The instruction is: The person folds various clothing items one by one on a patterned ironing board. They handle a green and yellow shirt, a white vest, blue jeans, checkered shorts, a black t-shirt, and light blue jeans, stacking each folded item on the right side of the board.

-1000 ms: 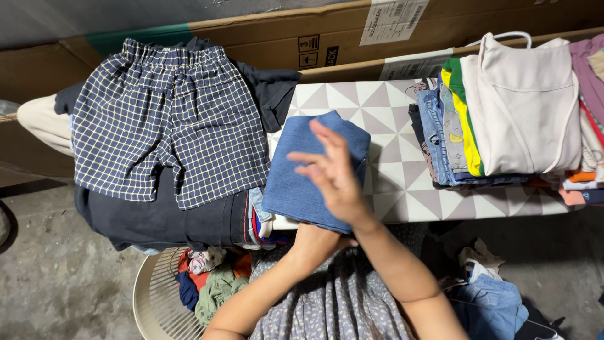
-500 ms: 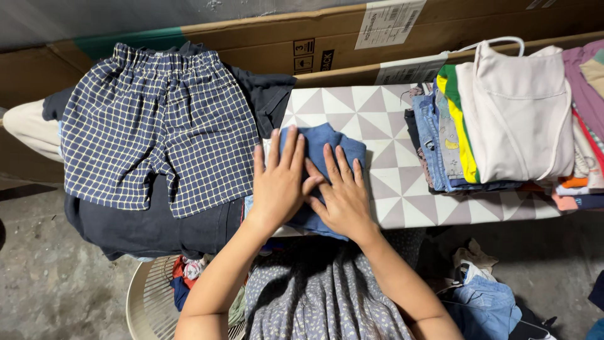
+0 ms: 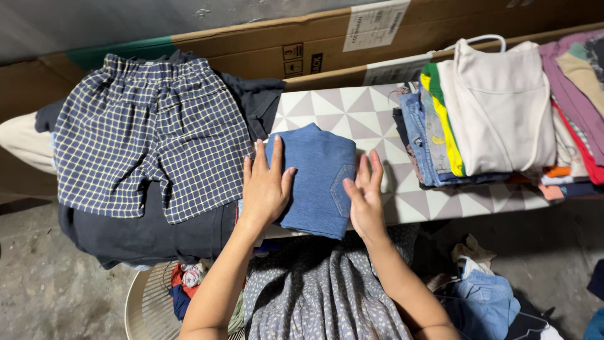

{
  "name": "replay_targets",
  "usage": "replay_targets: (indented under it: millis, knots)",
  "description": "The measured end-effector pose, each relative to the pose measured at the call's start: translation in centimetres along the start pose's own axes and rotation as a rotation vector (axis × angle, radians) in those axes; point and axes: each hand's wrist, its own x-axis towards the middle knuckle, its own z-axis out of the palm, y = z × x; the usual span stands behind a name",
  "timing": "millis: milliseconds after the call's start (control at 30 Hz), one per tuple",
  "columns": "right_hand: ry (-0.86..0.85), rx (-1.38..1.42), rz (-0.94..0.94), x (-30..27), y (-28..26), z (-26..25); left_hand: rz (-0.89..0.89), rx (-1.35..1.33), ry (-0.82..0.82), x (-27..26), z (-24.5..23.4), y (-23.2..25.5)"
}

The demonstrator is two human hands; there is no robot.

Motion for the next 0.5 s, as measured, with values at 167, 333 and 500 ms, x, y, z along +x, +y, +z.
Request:
replay_targets:
  millis: [167,333,500]
  knots:
    - [-0.043,0.417,0.438,-2.2,0.0,-0.2,-0.021,-0.116,-0.015,-0.1,0.0,-0.1]
    - [-0.121,0.42,0.451,-2.2,-2.4,0.3,-0.128,-0.842,0.001,-0.4,0.0,-0.6]
    - [-0.223,0.423,0.379,-2.8,-6.8,-1.9,-1.034,-1.703,-0.243,-2.8,2.5,-1.7]
